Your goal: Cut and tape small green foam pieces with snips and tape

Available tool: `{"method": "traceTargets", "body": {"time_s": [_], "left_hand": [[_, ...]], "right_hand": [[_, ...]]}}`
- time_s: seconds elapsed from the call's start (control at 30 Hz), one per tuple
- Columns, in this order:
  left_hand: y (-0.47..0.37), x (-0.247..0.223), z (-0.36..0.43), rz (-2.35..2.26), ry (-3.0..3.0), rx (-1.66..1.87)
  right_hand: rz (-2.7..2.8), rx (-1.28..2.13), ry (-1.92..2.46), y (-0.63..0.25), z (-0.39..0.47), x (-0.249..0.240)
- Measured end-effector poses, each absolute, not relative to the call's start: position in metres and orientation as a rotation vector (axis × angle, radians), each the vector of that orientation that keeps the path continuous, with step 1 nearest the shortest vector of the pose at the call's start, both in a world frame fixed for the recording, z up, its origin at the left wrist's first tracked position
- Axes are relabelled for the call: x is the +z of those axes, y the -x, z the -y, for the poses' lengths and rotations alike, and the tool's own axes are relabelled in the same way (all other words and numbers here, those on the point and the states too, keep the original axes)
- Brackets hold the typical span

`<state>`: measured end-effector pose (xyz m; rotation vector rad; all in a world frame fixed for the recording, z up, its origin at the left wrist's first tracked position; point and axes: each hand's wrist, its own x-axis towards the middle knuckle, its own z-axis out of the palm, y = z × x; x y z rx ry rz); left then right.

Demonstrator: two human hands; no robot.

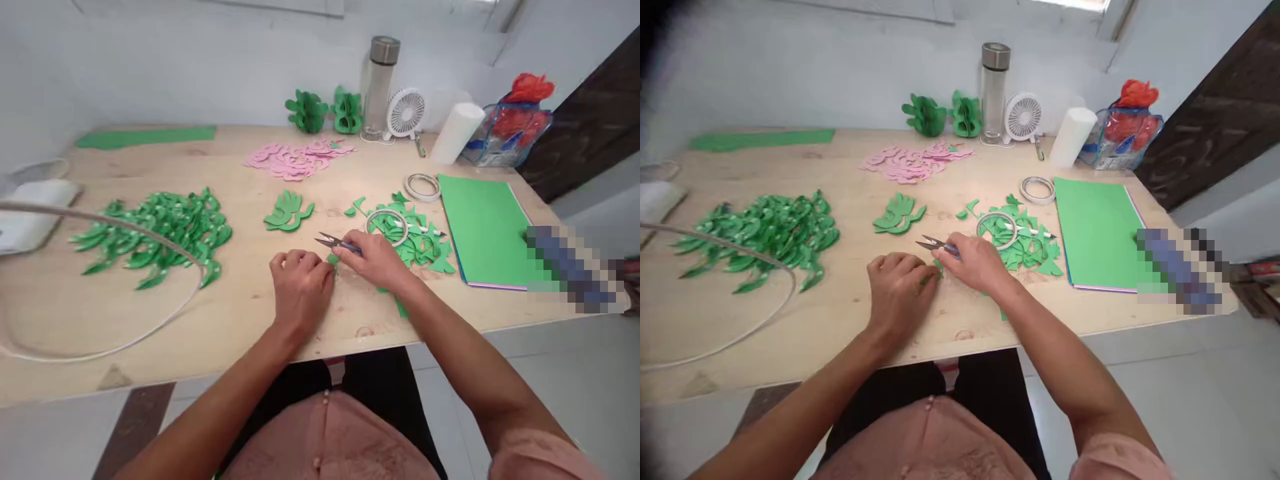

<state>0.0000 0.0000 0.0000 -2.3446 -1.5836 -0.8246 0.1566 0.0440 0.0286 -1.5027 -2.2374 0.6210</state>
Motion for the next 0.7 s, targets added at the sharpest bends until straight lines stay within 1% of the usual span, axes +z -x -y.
{"method": "traceTargets", "body": {"time_s": [0.2,0.5,0.7], "left_hand": [[0.0,0.003,0.002,1.52,2.308,-0.71],[0.0,0.004,0.006,1.493,2.316,-0.675],[0.002,0.004,0.013,1.501,2.315,-0.552]], "right_hand": [[2.225,0.654,1.513,-0.156,-0.044,0.03],[2.212,0.672,1.513,-0.156,-0.044,0.03],[2.206,0.68,1.512,-0.156,-0.044,0.03]]}}
